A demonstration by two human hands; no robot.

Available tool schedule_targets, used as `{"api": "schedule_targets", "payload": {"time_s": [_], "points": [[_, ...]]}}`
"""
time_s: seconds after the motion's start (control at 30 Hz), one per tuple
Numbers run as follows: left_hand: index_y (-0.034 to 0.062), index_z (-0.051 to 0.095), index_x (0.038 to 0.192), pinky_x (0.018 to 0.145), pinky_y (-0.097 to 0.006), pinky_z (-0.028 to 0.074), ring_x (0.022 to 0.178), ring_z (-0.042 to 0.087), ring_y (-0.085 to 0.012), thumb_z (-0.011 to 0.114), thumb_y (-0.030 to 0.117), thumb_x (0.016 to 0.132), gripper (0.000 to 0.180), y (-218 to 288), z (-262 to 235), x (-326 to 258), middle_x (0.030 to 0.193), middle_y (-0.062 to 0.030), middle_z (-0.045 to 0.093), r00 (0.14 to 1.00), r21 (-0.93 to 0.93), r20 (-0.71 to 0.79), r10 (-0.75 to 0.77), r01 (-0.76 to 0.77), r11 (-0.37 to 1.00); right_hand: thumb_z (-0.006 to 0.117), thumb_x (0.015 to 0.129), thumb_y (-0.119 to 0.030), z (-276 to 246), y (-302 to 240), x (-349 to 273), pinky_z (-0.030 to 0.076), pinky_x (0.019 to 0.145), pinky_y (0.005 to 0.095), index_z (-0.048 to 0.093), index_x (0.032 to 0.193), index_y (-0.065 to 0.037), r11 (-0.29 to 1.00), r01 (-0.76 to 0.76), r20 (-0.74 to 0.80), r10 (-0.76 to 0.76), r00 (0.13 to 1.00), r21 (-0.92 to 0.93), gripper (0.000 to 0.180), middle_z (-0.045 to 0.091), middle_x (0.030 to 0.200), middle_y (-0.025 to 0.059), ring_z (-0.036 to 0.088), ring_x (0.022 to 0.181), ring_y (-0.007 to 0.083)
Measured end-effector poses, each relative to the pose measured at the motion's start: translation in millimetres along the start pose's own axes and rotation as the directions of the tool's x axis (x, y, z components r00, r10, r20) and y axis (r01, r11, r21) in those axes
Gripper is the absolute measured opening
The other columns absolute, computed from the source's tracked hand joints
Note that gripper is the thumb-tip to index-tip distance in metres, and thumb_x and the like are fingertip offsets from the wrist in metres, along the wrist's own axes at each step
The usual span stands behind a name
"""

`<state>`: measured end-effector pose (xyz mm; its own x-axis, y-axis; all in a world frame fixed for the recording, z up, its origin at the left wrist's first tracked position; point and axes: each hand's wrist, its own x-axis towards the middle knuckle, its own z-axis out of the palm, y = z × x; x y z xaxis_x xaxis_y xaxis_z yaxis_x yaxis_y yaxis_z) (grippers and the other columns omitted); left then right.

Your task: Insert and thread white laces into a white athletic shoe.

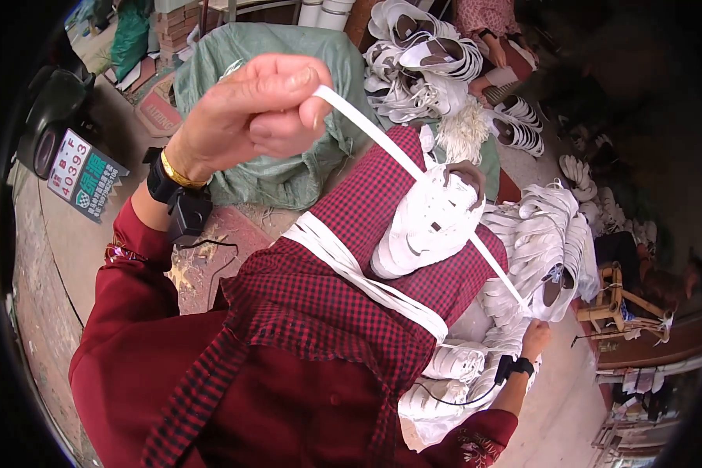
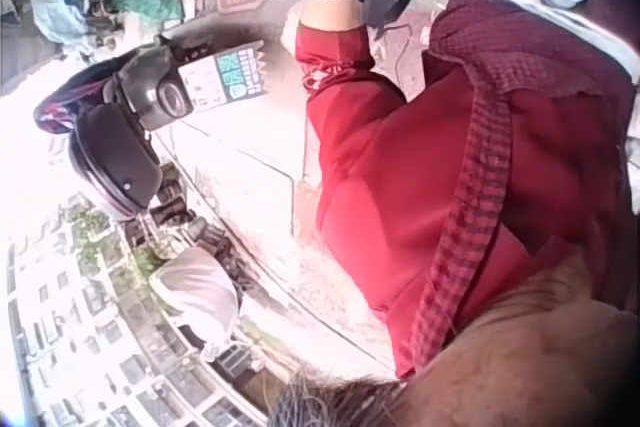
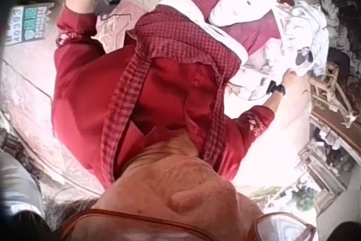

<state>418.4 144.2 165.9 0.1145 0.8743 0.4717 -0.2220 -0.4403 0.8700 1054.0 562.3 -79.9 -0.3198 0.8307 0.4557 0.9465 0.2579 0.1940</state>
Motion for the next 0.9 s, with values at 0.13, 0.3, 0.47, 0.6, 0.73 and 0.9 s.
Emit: {"api": "schedule_targets", "payload": {"time_s": [0.13, 0.3, 0.47, 0.6, 0.73, 0.9], "points": [[-0.0012, 0.071, 0.097, 0.050, -0.021, 0.029, 0.056, 0.038, -0.0018, 0.057, 0.027, 0.105, 0.032, -61.2, 37.2, 18.7, 0.065, 0.0065, 0.051, 0.935, 0.187, 0.140, -0.325, 0.297, 0.936, 0.053, 0.085, -0.001, 5.6, -91.5, 7.5, 0.055, 0.080, 0.0427, 0.064, 0.102, 0.001, 0.950, 0.011, 0.077, -0.037, 0.996, 0.311, 0.021, 0.071, 0.099, 0.0185, 0.069, 0.091, 0.0346], [0.0009, 0.071, 0.096, 0.055, -0.028, 0.039, 0.060, 0.045, -0.0044, 0.061, 0.020, 0.101, 0.022, -134.3, 70.4, 22.8, 0.071, 0.0017, 0.063, 0.904, 0.479, 0.215, -0.369, 0.231, 0.847, 0.046, 0.106, -0.027, -212.1, -305.4, 2.1, 0.051, 0.088, 0.0329, 0.059, 0.125, 0.003, 0.144, -0.046, 0.089, -0.312, 0.946, 0.989, 0.037, 0.066, 0.117, 0.0149, 0.068, 0.099, 0.0217], [-0.0001, 0.069, 0.092, 0.054, -0.030, 0.039, 0.059, 0.045, -0.0067, 0.059, 0.016, 0.100, 0.020, -134.9, 75.4, 33.1, 0.067, -0.0023, 0.061, 0.896, 0.577, 0.228, -0.382, 0.192, 0.794, 0.044, 0.108, -0.042, -280.9, -353.2, -69.4, 0.040, 0.057, 0.0256, 0.054, 0.132, -0.002, 0.051, -0.270, 0.243, -0.613, 0.752, 0.962, 0.049, 0.058, 0.075, 0.0018, 0.047, 0.062, 0.0083], [0.0003, 0.067, 0.087, 0.054, -0.032, 0.038, 0.057, 0.046, -0.0097, 0.059, 0.019, 0.100, 0.024, -134.4, 60.1, 18.7, 0.062, -0.0049, 0.054, 0.926, 0.631, 0.210, -0.314, 0.117, 0.767, 0.057, 0.104, -0.027, -249.3, -334.6, -63.8, 0.041, 0.058, 0.0270, 0.061, 0.104, 0.001, 0.099, -0.171, 0.197, -0.572, 0.796, 0.980, 0.028, 0.057, 0.069, 0.0008, 0.048, 0.061, 0.0072], [-0.0006, 0.067, 0.088, 0.056, -0.033, 0.040, 0.058, 0.048, -0.0096, 0.060, 0.020, 0.100, 0.025, -121.7, 67.4, 19.8, 0.062, -0.0049, 0.053, 0.886, 0.693, 0.146, -0.440, 0.226, 0.685, 0.061, 0.101, -0.016, -237.0, -329.4, -63.0, 0.041, 0.059, 0.0257, 0.058, 0.090, -0.001, 0.209, -0.041, 0.158, -0.583, 0.797, 0.977, 0.019, 0.057, 0.076, -0.0024, 0.048, 0.068, 0.0051], [-0.0025, 0.068, 0.088, 0.056, -0.034, 0.042, 0.059, 0.051, -0.0106, 0.061, 0.017, 0.098, 0.023, -131.9, 78.1, 27.7, 0.064, -0.0085, 0.059, 0.920, 0.628, 0.199, -0.339, 0.146, 0.765, 0.052, 0.102, -0.018, -232.7, -349.7, -58.1, 0.046, 0.060, 0.0334, 0.058, 0.115, 0.000, 0.006, 0.121, -0.100, -0.523, 0.846, 0.993, 0.023, 0.065, 0.086, 0.0077, 0.060, 0.071, 0.0155]]}}
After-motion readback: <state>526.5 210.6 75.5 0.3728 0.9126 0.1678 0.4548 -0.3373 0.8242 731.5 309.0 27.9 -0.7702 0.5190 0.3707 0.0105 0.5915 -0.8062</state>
